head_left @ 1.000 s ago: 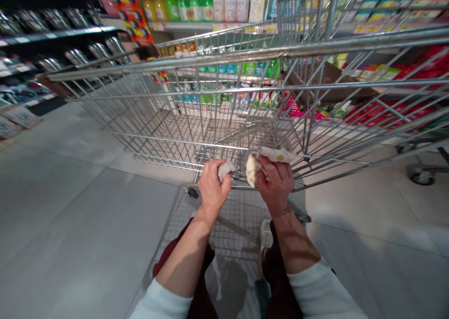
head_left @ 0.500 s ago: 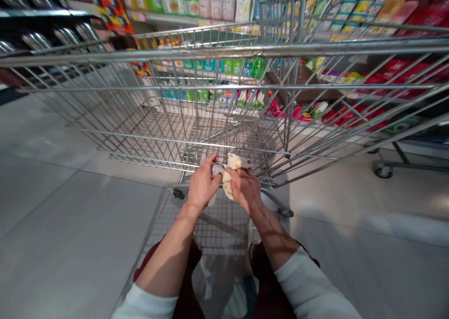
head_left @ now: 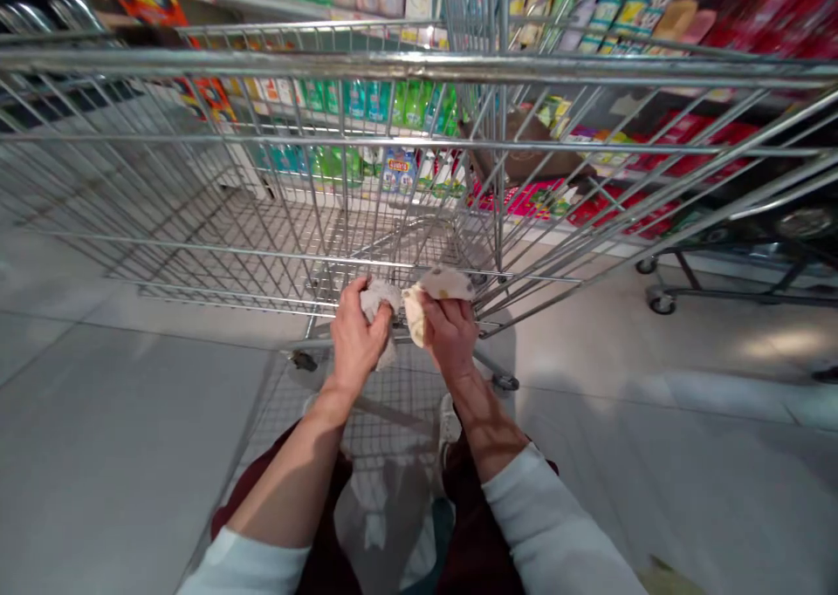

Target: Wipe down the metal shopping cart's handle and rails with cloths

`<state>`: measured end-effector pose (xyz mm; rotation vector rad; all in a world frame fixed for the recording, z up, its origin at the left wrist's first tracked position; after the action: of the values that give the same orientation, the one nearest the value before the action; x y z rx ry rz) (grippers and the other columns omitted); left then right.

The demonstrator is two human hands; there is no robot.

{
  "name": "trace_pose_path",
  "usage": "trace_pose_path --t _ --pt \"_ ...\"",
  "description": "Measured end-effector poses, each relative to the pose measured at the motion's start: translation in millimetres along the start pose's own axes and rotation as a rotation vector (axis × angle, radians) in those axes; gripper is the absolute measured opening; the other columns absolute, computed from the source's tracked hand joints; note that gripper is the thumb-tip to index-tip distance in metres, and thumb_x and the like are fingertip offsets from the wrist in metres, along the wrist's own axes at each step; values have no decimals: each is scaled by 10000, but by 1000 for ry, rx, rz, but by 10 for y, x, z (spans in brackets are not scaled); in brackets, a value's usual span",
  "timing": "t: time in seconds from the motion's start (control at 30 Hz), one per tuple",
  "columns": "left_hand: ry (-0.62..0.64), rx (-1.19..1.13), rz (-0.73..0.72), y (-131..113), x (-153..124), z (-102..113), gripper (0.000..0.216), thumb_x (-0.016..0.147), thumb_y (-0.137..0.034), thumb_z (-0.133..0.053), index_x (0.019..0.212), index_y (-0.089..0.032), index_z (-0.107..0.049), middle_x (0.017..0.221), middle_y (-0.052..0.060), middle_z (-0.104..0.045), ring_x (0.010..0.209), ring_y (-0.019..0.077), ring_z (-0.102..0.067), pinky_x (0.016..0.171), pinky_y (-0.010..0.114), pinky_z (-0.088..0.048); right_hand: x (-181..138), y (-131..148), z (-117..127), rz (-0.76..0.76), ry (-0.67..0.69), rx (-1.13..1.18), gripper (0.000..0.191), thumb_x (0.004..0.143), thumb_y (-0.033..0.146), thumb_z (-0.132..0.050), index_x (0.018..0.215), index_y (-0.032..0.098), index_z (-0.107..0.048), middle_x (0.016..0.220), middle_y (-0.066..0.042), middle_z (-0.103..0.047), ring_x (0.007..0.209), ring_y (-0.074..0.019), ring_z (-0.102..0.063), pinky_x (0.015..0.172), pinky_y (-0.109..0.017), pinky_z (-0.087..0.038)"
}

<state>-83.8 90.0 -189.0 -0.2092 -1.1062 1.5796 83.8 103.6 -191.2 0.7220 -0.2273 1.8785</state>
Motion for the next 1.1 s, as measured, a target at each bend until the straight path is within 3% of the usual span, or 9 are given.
trace_pose_path --t 0.1,0.2,0.33,0.43,0.5,0.73,0.83,0.97,1.1 --pt "30 19 24 37 44 -9 466 860 -309 -563 1308 -187 -533 1284 92 -658 1185 247 -628 1044 388 -483 -112 91 -247 71 233 11 408 969 177 -512 1334 307 -641 1158 -63 -704 1107 -210 -593 930 -296 -515" --pt "40 30 18 31 54 10 489 849 -316 -566 1318 -183 -527 1290 99 -655 1158 249 -641 1023 388 -496 -137 136 -270 108 298 38 410 965 158 -493 1318 304 -644 1171 -54 -705 1125 -216 -586 906 -295 -525" --pt "34 39 16 27 50 19 494 847 -319 -564 1320 -181 -526 1280 103 -657 1136 247 -650 1020 390 -497 3 36 94 89 54 80 378 975 182 -450 1228 289 -709 1058 -67 -724 1060 -212 -609 1015 -357 -488" --pt "36 45 18 32 46 15 496 849 -325 -560 1322 -181 -527 1276 105 -658 1139 252 -647 1023 403 -493 77 -187 432 -66 -214 77 387 967 198 -431 1215 267 -720 1109 -95 -707 1132 -248 -582 1058 -432 -467" --pt "40 42 12 27 44 18 501 849 -330 -558 1324 -174 -525 1280 111 -655 1152 256 -641 1025 410 -491 88 -275 478 -147 -247 63 384 955 198 -440 1204 258 -725 1106 -106 -702 1140 -268 -570 1040 -451 -473" --pt "48 53 19 27 68 45 453 885 -397 -546 1286 -185 -543 1241 110 -677 1126 264 -653 997 421 -499 -87 -36 -127 -72 228 12 393 939 185 -512 1276 286 -688 1135 -85 -722 1023 -227 -615 827 -302 -525" --pt "35 63 21 23 86 49 453 875 -421 -556 1265 -190 -550 1227 110 -680 1120 276 -655 985 424 -500 -134 12 -205 -24 317 1 413 935 184 -522 1295 319 -671 1165 -70 -717 1030 -217 -626 834 -290 -531" --pt "34 72 28 15 92 49 453 865 -413 -557 1263 -195 -550 1226 96 -683 1056 263 -668 959 409 -505 -23 -104 98 -26 159 -5 410 925 195 -518 1277 319 -690 1163 -71 -709 1112 -229 -612 956 -322 -513" --pt "62 94 42 33 90 48 458 865 -410 -568 1272 -202 -551 1223 93 -690 915 239 -678 913 401 -516 79 -413 482 -214 -127 -49 405 909 154 -479 1216 226 -732 1230 -128 -673 1178 -273 -580 1069 -425 -446"
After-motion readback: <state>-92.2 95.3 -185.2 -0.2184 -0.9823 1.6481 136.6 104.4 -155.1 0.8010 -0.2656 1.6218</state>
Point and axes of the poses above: each hand's wrist, its own x-axis towards the middle knuckle, its own z-axis out of the back of the hand, y = z × x, the point moved 8 cm from there along x, towards the middle knuckle
